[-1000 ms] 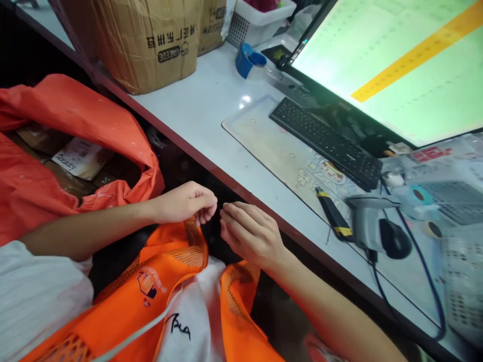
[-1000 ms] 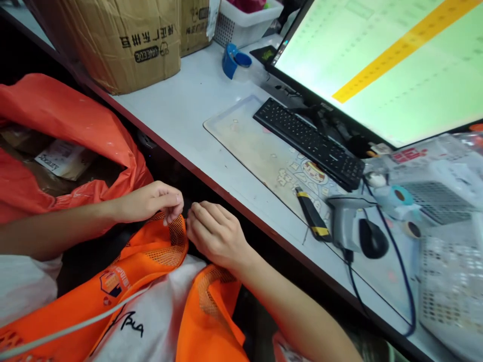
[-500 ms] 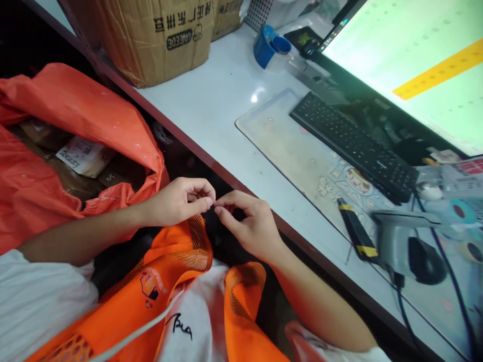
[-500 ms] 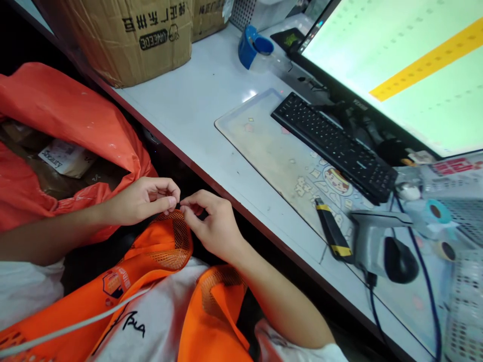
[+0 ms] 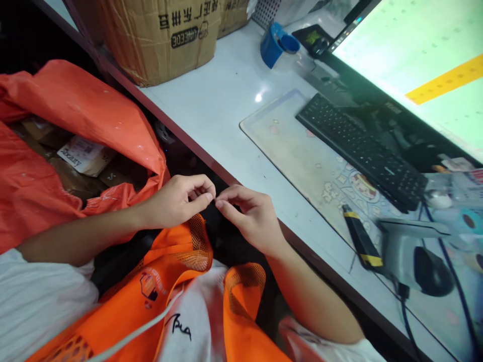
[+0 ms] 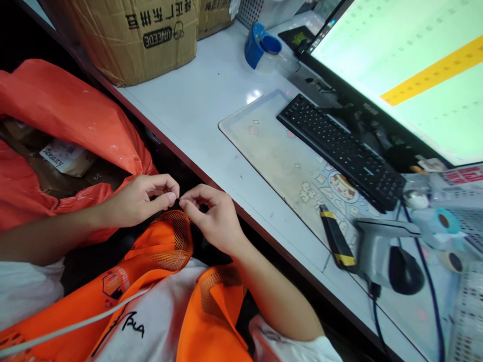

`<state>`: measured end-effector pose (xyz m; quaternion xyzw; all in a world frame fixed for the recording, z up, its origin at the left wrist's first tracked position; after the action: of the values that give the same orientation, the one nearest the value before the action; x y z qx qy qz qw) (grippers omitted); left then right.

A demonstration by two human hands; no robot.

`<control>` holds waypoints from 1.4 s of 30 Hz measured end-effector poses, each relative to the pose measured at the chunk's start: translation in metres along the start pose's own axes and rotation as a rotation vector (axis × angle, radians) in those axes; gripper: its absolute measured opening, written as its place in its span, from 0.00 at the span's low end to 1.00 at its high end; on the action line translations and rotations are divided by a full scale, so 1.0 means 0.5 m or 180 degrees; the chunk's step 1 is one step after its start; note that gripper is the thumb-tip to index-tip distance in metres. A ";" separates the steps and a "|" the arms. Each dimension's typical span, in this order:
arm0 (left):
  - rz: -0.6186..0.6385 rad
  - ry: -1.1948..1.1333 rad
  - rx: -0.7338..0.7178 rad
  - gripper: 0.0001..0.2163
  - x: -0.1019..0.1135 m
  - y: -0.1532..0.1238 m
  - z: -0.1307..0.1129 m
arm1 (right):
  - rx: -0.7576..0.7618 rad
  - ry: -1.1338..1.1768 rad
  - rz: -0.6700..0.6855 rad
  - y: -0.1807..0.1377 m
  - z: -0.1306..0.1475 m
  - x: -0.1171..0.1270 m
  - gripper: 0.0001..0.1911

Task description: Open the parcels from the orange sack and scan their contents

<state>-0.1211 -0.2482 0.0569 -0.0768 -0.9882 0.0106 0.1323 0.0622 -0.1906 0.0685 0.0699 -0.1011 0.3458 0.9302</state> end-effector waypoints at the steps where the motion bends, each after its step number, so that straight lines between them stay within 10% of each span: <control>1: -0.0038 -0.0066 -0.0001 0.07 0.003 -0.001 -0.004 | 0.0132 0.0218 -0.0012 -0.001 -0.003 0.003 0.06; 6: 0.0401 -0.0872 0.0133 0.06 0.005 -0.014 -0.038 | 0.0949 0.0725 0.0019 -0.020 -0.009 0.012 0.07; 14: 0.1296 -0.1547 0.0470 0.10 -0.027 -0.046 -0.076 | 0.3088 -0.1396 0.0012 -0.099 0.051 0.016 0.16; 26: 0.2115 -0.0866 0.0484 0.07 -0.055 -0.076 -0.147 | 0.3075 -0.2460 0.0973 -0.189 0.154 0.033 0.11; 42: 0.1644 -0.0778 0.0244 0.10 -0.088 -0.023 -0.202 | 0.3182 -0.2608 0.0159 -0.203 0.134 0.083 0.12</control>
<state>-0.0542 -0.2662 0.1433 -0.3191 -0.9434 0.0904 0.0080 0.1500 -0.2542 0.1373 0.6186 -0.2763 0.3181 0.6632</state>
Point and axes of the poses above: each hand's wrist, its own y-axis towards the middle knuckle, its own x-axis out of the back of the hand, z = x × y, the point moved 2 cm from there along y, towards the middle knuckle, and after that the axes turned 3 degrees about y, right-handed, at the moved point
